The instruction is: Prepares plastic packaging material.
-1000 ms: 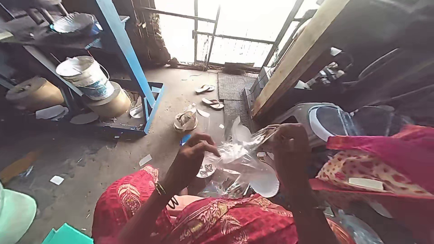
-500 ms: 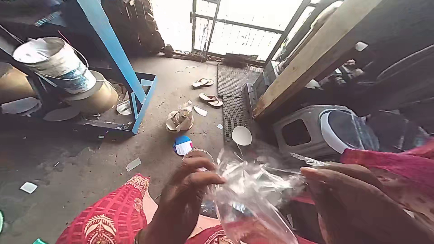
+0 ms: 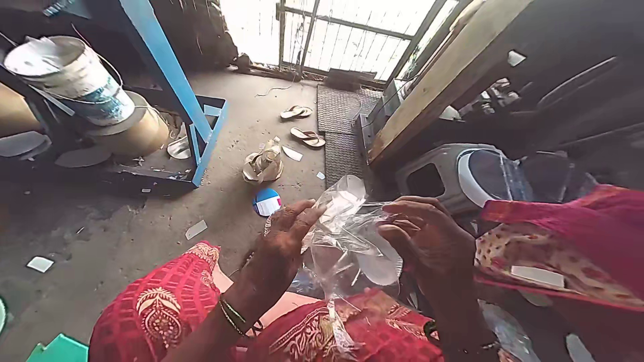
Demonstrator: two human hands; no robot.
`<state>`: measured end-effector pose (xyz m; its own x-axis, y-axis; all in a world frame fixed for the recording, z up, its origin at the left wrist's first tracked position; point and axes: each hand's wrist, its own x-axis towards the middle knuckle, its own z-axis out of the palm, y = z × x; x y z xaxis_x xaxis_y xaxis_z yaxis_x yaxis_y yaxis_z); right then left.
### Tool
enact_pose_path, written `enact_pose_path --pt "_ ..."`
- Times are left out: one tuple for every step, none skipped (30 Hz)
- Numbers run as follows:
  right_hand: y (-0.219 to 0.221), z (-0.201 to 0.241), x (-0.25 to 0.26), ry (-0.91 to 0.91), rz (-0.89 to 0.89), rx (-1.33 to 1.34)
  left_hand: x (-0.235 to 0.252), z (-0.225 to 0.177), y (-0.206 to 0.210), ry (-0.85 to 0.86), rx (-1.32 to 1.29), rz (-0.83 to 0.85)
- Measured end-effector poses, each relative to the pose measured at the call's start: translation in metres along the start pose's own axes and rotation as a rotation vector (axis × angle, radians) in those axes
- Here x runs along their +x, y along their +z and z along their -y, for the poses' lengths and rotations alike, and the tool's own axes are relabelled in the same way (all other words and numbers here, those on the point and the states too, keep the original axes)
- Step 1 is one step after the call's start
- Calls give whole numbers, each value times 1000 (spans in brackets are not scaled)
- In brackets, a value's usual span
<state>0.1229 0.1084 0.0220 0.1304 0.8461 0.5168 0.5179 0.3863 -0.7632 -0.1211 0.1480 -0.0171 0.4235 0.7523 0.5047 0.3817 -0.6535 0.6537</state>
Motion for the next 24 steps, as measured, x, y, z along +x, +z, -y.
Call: enact_pose_path --pt "1 2 0 0 -25 -19 -1 -2 0 7 -21 24" --pt "1 4 0 -19 -36 -82 -1 -4 0 2 -25 54" --pt "0 5 0 -40 -30 -175 -3 -5 2 -16 -14 80" --pt "-3 7 0 -61 -9 -267 -4 -4 4 -38 20 107" --pt "-6 8 -1 -74 24 -329 -5 -3 6 -57 60 135" --pt "-9 10 -3 -81 64 -373 -6 -1 9 -69 89 149" --pt "-11 12 -4 -91 91 -401 -5 0 11 -79 86 148" --pt "-13 15 -5 -106 114 -416 -4 -2 11 -89 60 141" --pt "-16 19 -6 -121 141 -421 -3 -6 9 -84 31 116" --pt "-20 24 -6 -142 170 -421 -1 -12 4 -62 1 97" --pt "-26 31 -6 -152 197 -419 0 -19 -1 -28 -30 74" --pt "-32 40 -7 -152 214 -412 1 -29 -7 2 -80 63" --pt "-38 48 -7 -148 220 -393 1 -39 -14 19 -135 58" --pt "-44 55 -8 -140 233 -373 2 -50 -20 30 -191 67" --pt "-51 61 -10 -133 242 -349 2 -61 -28 40 -238 87" --pt "-55 66 -11 -129 243 -332 3 -71 -36 54 -255 109" --pt "-57 70 -11 -134 241 -329 4 -77 -42 82 -256 124" --pt "-57 71 -11 -149 241 -321 5 -81 -46 108 -255 127" --pt "-57 71 -10 -162 256 -311 5 -82 -49 120 -231 125" --pt "-55 71 -9 -174 264 -305 5 -83 -52 113 -203 119" --pt "-52 69 -9 -194 252 -313 5 -81 -52 99 -203 104" --pt "-49 68 -8 -208 253 -329 5 -78 -54 92 -209 113" --pt "-46 69 -7 -215 254 -350 5 -75 -55 79 -222 123" --pt "-43 69 -7 -220 259 -365 4 -71 -56 67 -232 120"
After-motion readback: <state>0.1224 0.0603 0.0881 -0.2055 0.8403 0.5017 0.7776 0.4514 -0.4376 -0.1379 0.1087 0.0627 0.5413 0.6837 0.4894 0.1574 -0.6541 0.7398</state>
